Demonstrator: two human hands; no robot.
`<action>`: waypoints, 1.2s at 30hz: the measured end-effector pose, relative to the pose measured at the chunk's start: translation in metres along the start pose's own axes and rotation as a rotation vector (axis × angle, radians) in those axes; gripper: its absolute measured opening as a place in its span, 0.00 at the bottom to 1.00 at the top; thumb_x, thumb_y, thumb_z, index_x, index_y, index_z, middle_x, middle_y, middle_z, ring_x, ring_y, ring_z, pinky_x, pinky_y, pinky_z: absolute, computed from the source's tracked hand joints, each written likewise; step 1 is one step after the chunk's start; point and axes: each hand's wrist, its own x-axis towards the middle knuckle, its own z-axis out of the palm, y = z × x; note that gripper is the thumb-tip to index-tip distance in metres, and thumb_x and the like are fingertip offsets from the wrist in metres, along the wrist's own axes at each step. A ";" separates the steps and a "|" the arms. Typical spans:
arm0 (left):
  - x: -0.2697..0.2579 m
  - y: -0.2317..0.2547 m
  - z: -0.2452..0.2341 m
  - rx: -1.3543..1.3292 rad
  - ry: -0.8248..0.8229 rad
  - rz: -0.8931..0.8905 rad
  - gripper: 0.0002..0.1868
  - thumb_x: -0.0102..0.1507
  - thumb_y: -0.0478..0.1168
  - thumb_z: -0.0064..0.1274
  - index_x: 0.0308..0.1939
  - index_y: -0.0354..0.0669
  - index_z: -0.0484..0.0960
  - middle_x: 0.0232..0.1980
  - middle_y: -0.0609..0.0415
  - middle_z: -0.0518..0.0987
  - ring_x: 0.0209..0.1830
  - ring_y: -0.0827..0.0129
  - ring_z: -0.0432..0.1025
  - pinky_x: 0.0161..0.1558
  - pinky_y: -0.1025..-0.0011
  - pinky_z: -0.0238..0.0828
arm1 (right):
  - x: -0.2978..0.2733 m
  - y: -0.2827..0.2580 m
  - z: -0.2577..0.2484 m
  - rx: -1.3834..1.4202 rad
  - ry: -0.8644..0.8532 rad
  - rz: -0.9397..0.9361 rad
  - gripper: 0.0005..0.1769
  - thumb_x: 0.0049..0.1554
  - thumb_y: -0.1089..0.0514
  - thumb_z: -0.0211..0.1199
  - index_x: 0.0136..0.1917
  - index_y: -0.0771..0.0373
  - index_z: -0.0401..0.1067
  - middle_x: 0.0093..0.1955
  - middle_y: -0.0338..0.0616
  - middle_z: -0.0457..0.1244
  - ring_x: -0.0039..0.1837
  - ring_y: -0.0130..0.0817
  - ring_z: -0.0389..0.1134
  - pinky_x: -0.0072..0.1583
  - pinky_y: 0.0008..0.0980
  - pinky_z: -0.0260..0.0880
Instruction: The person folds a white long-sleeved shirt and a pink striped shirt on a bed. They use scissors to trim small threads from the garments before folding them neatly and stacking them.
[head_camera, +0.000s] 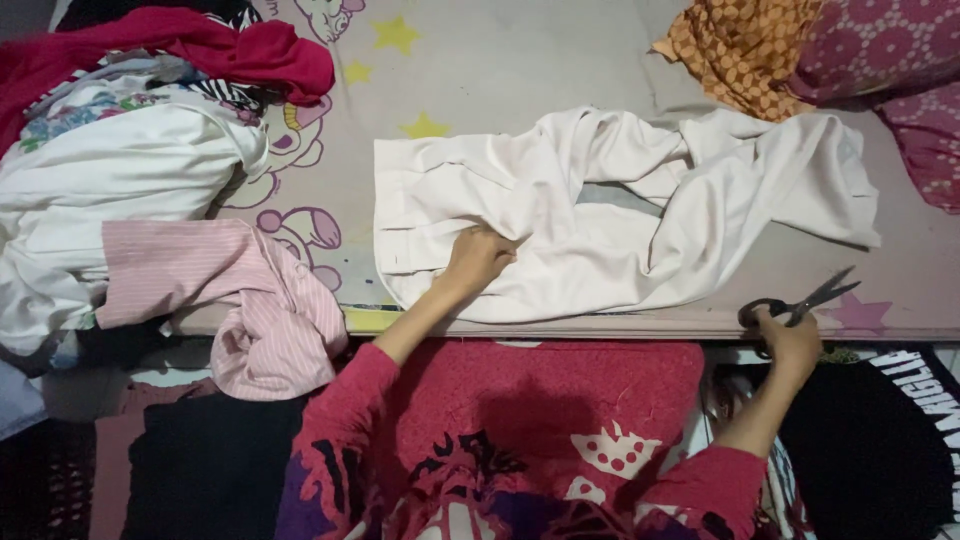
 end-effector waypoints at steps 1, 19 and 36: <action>-0.003 0.004 -0.005 0.000 0.003 0.003 0.04 0.53 0.40 0.58 0.28 0.56 0.88 0.29 0.55 0.85 0.35 0.52 0.79 0.34 0.56 0.68 | -0.008 -0.002 -0.009 0.002 0.003 -0.001 0.38 0.49 0.37 0.67 0.60 0.70 0.75 0.56 0.61 0.69 0.59 0.63 0.68 0.58 0.51 0.65; -0.018 0.011 -0.022 -0.387 -0.001 -0.434 0.10 0.65 0.47 0.57 0.42 0.47 0.84 0.40 0.46 0.85 0.46 0.43 0.79 0.49 0.52 0.75 | -0.228 -0.230 0.004 -0.242 -0.554 -0.554 0.37 0.51 0.49 0.70 0.73 0.31 0.69 0.52 0.44 0.64 0.57 0.52 0.71 0.54 0.50 0.74; -0.015 0.019 -0.028 -0.275 -0.024 -0.368 0.12 0.59 0.53 0.63 0.40 0.53 0.86 0.41 0.52 0.83 0.50 0.51 0.77 0.52 0.55 0.74 | -0.240 -0.248 0.002 -0.366 -0.555 -0.568 0.35 0.53 0.49 0.69 0.74 0.38 0.68 0.52 0.48 0.63 0.58 0.52 0.71 0.55 0.50 0.76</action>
